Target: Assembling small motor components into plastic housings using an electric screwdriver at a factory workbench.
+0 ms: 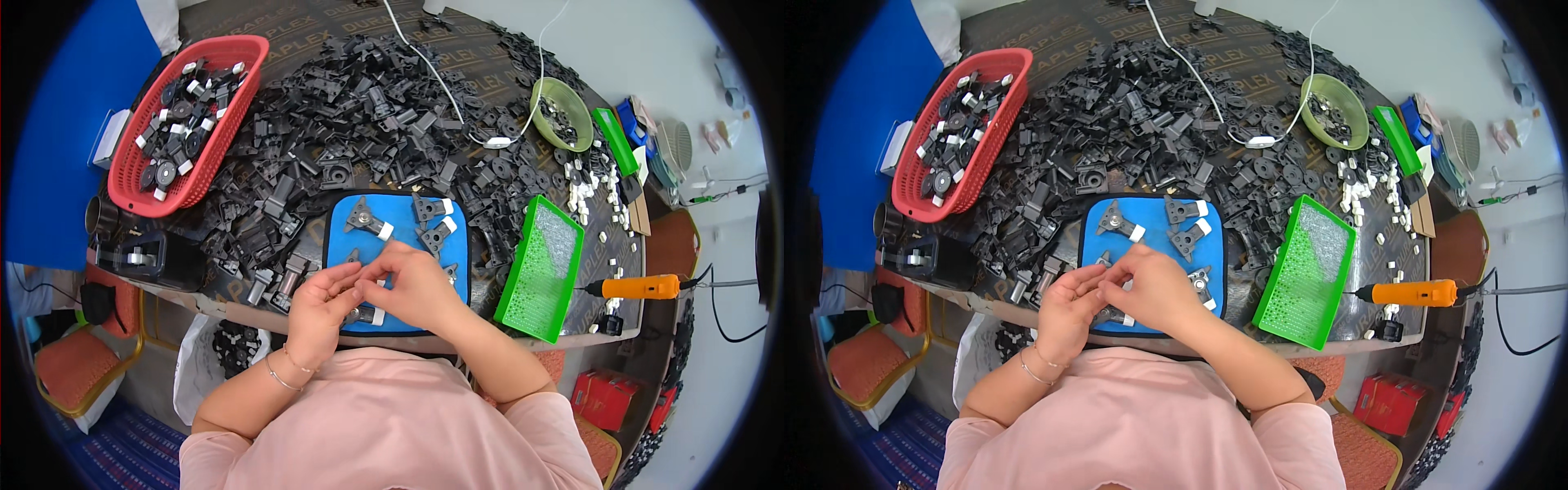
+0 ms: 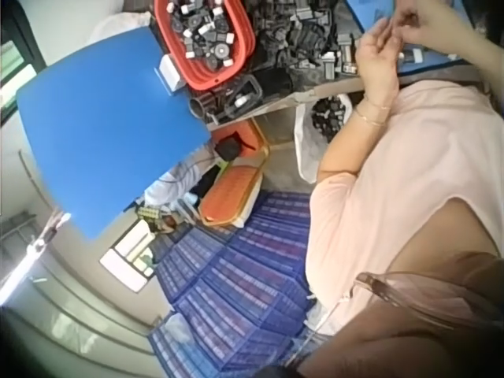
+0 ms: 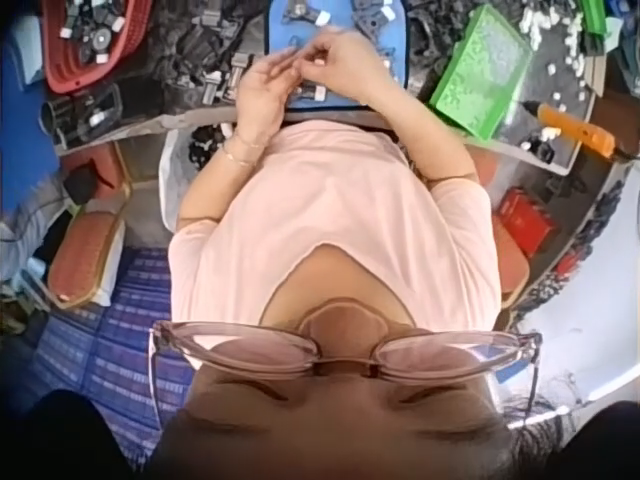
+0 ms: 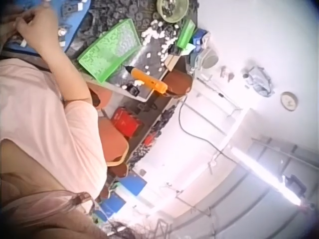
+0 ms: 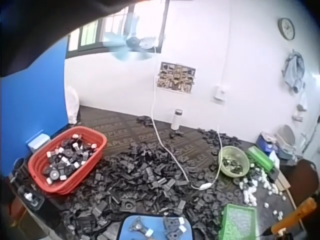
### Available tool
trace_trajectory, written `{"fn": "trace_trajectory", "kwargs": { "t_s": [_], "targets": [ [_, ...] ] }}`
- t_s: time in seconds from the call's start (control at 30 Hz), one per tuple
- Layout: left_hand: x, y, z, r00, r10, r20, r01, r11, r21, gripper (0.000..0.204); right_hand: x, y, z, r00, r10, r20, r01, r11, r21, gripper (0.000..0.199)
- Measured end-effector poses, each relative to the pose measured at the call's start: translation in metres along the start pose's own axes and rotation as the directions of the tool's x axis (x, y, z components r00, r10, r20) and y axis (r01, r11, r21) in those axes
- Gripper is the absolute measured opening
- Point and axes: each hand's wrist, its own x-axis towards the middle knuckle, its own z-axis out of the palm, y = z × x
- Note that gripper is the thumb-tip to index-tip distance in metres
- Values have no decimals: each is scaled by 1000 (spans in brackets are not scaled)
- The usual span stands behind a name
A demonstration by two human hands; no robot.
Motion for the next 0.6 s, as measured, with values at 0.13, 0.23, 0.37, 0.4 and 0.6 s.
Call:
{"fn": "trace_trajectory", "kwargs": {
  "t_s": [0.13,0.23,0.37,0.4,0.6],
  "targets": [
    [2,-5,-1,1000,-11,0,11,999,53,38,-3,6,5,997,-27,-76,18,993,-114,19],
    [2,-4,1,999,-22,23,22,1000,6,38,-5,6,2,996,-52,-79,39,987,-157,17],
    [3,9,13,994,-85,73,95,984,-151,37,-7,8,-19,987,-146,-73,147,989,14,17],
    [5,11,14,991,-92,100,109,978,-176,37,-8,8,-24,986,-150,-69,151,988,19,17],
    [9,11,17,988,-92,125,110,983,-147,36,-10,14,-27,967,-253,-17,253,967,-11,19]
  ]
}}
